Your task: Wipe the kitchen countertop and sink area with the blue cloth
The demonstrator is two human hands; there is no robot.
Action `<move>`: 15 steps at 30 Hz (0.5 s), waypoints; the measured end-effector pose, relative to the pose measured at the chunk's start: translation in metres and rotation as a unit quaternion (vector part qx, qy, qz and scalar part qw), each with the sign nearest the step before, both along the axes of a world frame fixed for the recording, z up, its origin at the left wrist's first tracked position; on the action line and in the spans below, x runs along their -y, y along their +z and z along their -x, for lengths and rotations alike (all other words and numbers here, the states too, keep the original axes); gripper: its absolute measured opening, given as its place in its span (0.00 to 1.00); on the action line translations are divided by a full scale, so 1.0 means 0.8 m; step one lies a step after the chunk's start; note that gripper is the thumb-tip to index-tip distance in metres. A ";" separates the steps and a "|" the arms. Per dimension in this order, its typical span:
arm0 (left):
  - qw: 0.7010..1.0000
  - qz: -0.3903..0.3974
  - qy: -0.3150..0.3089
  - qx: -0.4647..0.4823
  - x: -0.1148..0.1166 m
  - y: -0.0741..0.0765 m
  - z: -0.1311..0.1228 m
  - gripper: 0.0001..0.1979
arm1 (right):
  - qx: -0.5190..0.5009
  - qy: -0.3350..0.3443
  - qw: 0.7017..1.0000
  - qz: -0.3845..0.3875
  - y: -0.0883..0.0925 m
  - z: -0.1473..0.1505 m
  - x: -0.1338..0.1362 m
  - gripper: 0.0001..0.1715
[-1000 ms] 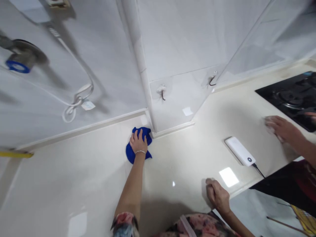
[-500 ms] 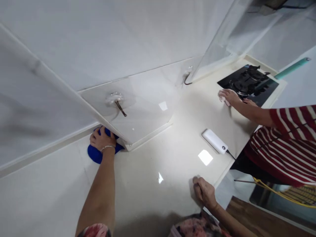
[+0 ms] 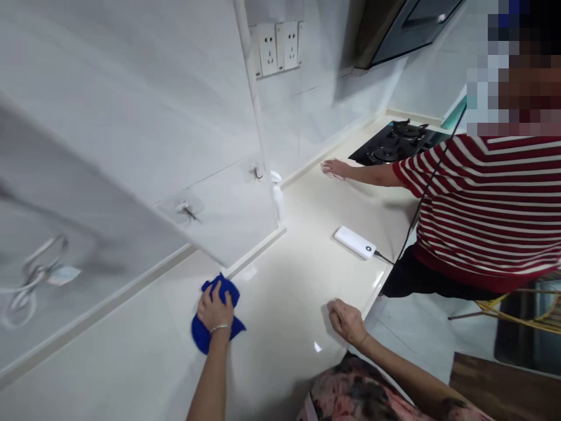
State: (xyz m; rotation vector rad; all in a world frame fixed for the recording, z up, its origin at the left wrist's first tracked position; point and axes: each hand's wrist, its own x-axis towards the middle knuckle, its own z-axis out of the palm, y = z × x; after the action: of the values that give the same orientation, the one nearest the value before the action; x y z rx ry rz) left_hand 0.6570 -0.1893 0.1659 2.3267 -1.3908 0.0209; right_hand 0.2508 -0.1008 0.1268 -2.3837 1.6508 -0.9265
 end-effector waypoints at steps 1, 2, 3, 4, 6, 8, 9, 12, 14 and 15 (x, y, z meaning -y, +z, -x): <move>1.000 0.002 -0.006 0.001 -0.016 0.000 0.016 0.22 | 0.002 0.002 1.000 -0.002 0.000 0.002 -0.001 0.12; 1.000 -0.004 -0.019 0.000 -0.031 0.000 0.032 0.22 | 0.003 0.003 1.000 -0.004 -0.001 0.003 -0.002 0.12; 0.999 -0.016 -0.040 -0.001 -0.046 0.000 0.049 0.22 | 0.003 0.003 1.000 -0.006 -0.001 0.005 -0.003 0.12; 0.998 -0.025 -0.052 -0.001 -0.061 0.000 0.067 0.22 | 0.003 0.002 1.000 -0.009 -0.002 0.006 -0.004 0.12; 0.995 -0.045 -0.087 -0.009 -0.091 -0.002 0.105 0.23 | 0.001 -0.003 1.000 -0.013 -0.003 0.008 -0.005 0.11; 0.990 -0.067 -0.122 -0.028 -0.120 -0.003 0.147 0.25 | 0.004 -0.004 1.000 -0.016 -0.004 0.009 -0.006 0.11; 0.985 -0.078 -0.148 -0.038 -0.133 -0.004 0.169 0.25 | 0.009 -0.003 1.000 -0.019 -0.005 0.010 -0.006 0.12; 0.966 -0.088 -0.237 -0.057 -0.164 -0.008 0.224 0.29 | 0.032 0.007 0.999 -0.025 -0.006 0.012 -0.007 0.12; 0.953 -0.087 -0.284 -0.060 -0.172 -0.010 0.244 0.30 | 0.045 0.017 0.998 -0.027 -0.007 0.014 -0.007 0.13; 0.947 -0.088 -0.302 -0.059 -0.172 -0.010 0.247 0.31 | 0.051 0.022 0.998 -0.028 -0.008 0.016 -0.008 0.13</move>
State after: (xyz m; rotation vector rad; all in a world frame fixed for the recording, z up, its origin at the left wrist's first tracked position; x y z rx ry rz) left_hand 0.4591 -0.0517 0.1581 1.8923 -2.0451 -0.4320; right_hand 0.2384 -0.0948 0.1201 -2.2860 1.5615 -0.9649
